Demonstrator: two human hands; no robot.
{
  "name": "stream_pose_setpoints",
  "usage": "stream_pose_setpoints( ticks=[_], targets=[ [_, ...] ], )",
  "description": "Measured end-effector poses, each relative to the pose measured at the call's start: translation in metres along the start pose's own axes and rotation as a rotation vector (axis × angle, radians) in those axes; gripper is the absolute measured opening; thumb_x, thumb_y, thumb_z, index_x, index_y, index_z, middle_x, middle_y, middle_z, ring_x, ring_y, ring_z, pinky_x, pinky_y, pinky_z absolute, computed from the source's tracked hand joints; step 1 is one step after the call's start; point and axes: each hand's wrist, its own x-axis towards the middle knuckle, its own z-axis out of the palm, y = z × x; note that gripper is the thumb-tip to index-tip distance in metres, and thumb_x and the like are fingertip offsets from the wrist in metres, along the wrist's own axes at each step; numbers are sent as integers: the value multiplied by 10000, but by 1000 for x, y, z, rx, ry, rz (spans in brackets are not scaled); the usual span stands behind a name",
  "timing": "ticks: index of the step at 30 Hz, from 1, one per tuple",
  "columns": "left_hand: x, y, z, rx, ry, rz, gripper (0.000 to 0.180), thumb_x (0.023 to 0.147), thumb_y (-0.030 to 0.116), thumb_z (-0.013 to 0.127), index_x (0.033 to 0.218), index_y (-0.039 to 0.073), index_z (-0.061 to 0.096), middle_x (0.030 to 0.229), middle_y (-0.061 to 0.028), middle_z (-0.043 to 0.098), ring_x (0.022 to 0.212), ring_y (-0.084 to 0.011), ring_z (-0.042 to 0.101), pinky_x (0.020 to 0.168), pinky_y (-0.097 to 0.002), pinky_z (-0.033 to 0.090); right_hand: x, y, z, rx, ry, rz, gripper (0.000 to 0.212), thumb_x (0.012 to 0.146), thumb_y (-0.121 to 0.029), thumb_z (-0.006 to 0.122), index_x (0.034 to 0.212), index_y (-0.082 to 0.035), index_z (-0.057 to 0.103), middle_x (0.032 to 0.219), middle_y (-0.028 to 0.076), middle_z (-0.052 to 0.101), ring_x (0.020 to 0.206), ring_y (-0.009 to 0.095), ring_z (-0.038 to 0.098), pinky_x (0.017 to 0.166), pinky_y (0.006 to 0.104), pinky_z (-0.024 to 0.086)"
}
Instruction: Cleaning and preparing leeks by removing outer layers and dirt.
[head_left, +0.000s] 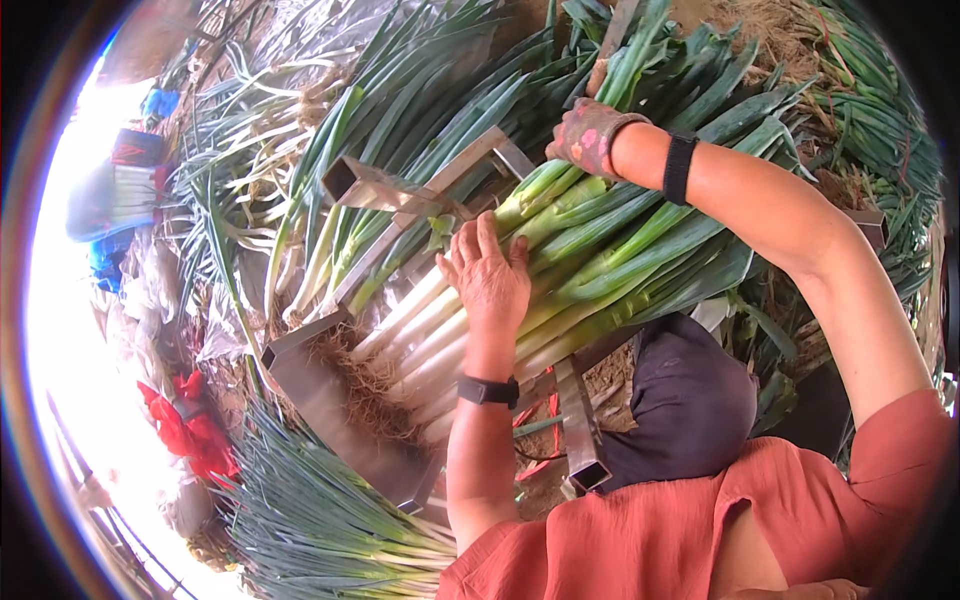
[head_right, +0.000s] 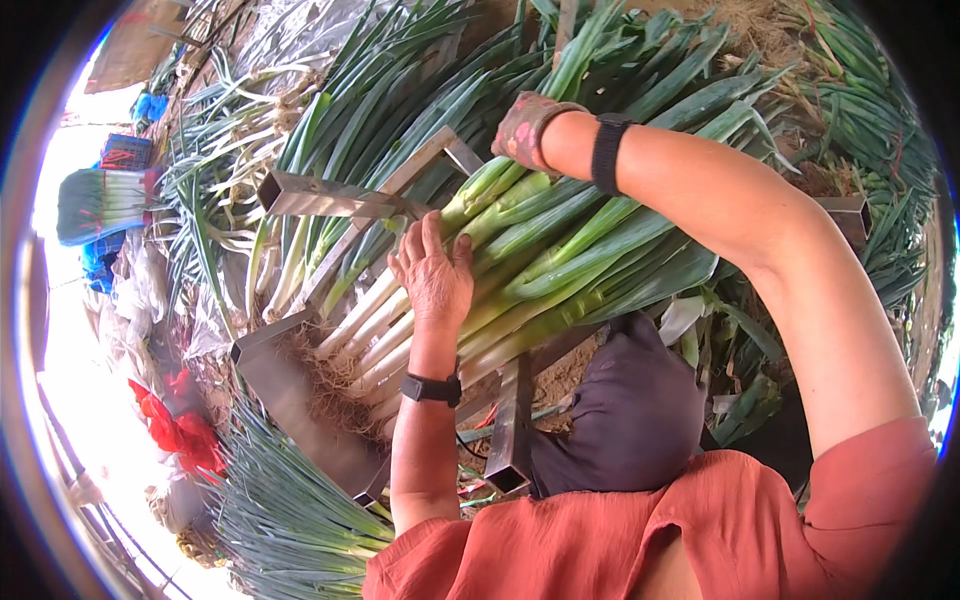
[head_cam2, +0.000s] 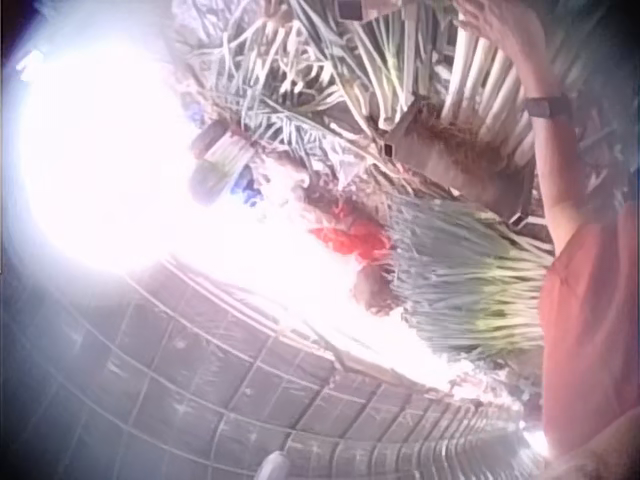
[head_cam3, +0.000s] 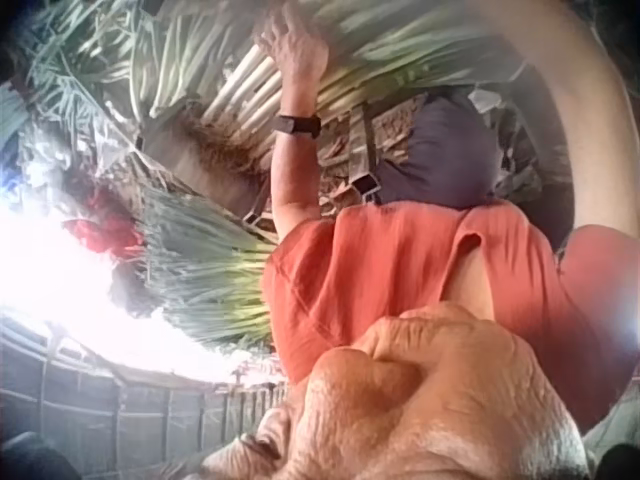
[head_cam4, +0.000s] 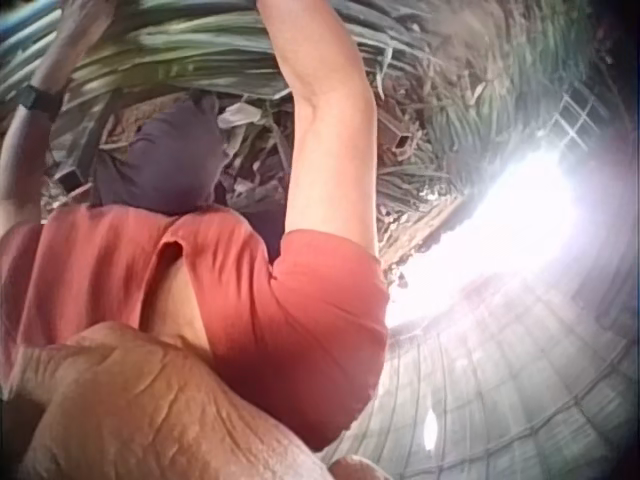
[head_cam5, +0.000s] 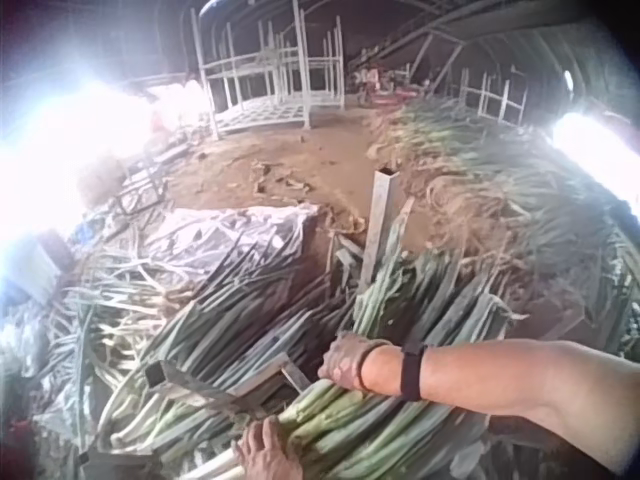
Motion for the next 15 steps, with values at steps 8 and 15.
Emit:
stream_pose_setpoints(
  ticks=[8,15],
  targets=[
    [-3,-4,-6,-19,-32,34,525,897,325,543,1355,133,372,1344,-141,407,1294,-320,331,1089,-539,147,2,0,8,52,37,25,409,747,-136,666,1145,-178,581,1076,52,642,1053,247,598,883,397,447],
    [3,4,0,2,-107,52,548,912,328,510,1392,125,339,1374,-156,389,1321,-310,297,1100,-529,100,-30,43,4,555,-21,-47,545,787,-226,616,1313,-181,483,1230,114,575,1168,285,525,964,420,414]
  ],
)
